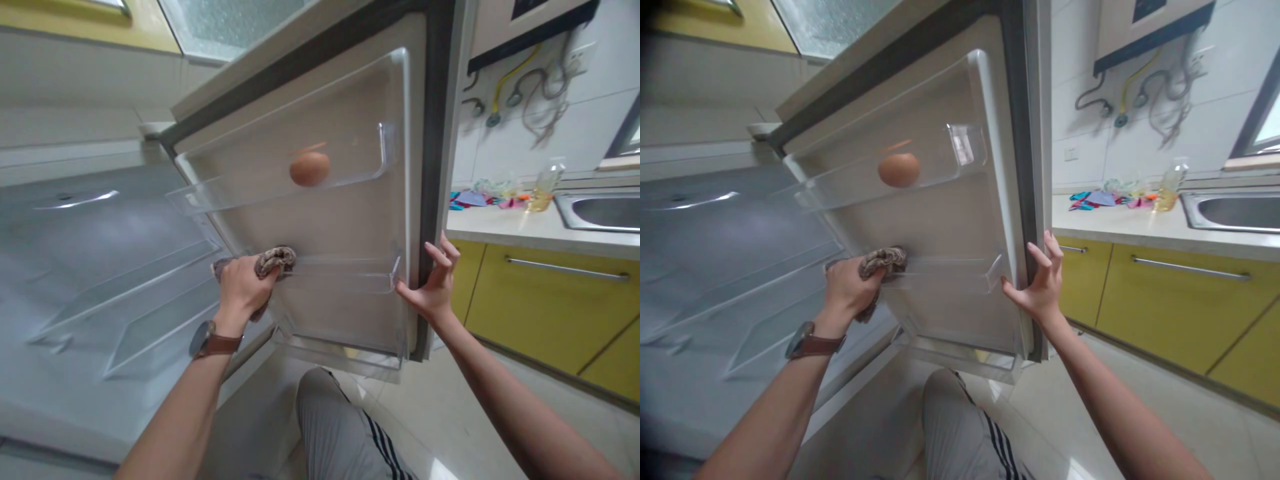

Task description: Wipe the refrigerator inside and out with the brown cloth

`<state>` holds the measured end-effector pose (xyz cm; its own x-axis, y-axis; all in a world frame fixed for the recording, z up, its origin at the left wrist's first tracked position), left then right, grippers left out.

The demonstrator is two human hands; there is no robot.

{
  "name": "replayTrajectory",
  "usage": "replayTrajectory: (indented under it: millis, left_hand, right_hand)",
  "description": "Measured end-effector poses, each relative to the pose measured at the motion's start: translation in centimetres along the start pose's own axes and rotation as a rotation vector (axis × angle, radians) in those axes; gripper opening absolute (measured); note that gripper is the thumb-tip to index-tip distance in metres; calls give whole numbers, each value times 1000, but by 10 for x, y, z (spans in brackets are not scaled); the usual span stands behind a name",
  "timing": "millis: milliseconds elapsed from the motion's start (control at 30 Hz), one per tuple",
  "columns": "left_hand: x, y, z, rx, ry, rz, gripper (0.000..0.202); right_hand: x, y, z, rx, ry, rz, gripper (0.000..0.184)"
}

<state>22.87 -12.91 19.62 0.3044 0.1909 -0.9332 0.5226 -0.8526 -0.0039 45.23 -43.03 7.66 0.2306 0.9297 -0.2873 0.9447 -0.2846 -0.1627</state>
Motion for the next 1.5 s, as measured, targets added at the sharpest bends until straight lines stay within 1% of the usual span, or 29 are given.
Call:
replayTrajectory:
  millis: [167, 333, 433, 533, 633, 700, 767, 833, 900, 967, 1033, 1100, 1267, 1367, 1500]
  left_hand:
    - [-8, 44, 10, 79, -8, 16, 42]
    - [-17, 95, 24, 238, -29, 63, 34]
    - [-22, 121, 34, 291, -30, 114, 33]
    - [-29, 137, 37, 283, 23, 290, 36]
    - [-37, 144, 33, 225, 94, 522, 44]
    - [-42, 152, 29, 208, 129, 608, 48]
    - [-46, 165, 29, 231, 112, 582, 48]
    - [-46, 180, 33, 296, 46, 450, 43]
    - [-45, 191, 40, 367, -23, 303, 37]
    - [-42, 192, 44, 399, -58, 218, 36]
    - [-39, 187, 45, 410, -67, 191, 34]
    - [-35, 179, 42, 425, -45, 179, 34]
    - [-21, 157, 35, 450, 56, 155, 35]
    - [-11, 135, 29, 426, 106, 149, 36]
    - [1, 95, 18, 323, 146, 125, 38]
  right_hand:
    - [-1, -2, 2, 0, 23, -5, 91]
    - [-3, -6, 5, 18, 16, -15, 92]
    - [-5, -9, 6, 7, 21, -10, 92]
    - [-6, -13, 7, -3, 29, -1, 92]
    - [-7, -15, 6, 5, 30, 3, 91]
    - [-7, -16, 6, 6, 29, -1, 91]
    - [-6, -16, 6, 1, 34, -5, 91]
    - [-5, -14, 6, 0, 34, -4, 92]
    - [-3, -12, 5, 1, 26, 3, 93]
    - [-1, -9, 4, 4, 19, 14, 92]
    - [0, -7, 4, 10, 15, 21, 89]
    - [0, -5, 4, 20, 7, 21, 87]
    - [1, -3, 3, 11, 10, 13, 86]
    - [2, -1, 1, -6, 20, 16, 87]
    - [3, 3, -1, -13, 17, 25, 87]
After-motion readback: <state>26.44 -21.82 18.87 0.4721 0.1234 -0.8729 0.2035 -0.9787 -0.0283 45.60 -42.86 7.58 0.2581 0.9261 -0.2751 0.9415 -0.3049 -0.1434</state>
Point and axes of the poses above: each hand's wrist, its own z-axis away from the middle knuckle, its own x-axis out of the palm, y = z × x, the point moved 3 cm from there along -z, towards the middle knuckle, and after that the axes turned 15 degrees about -y, right-handed, at the moved point
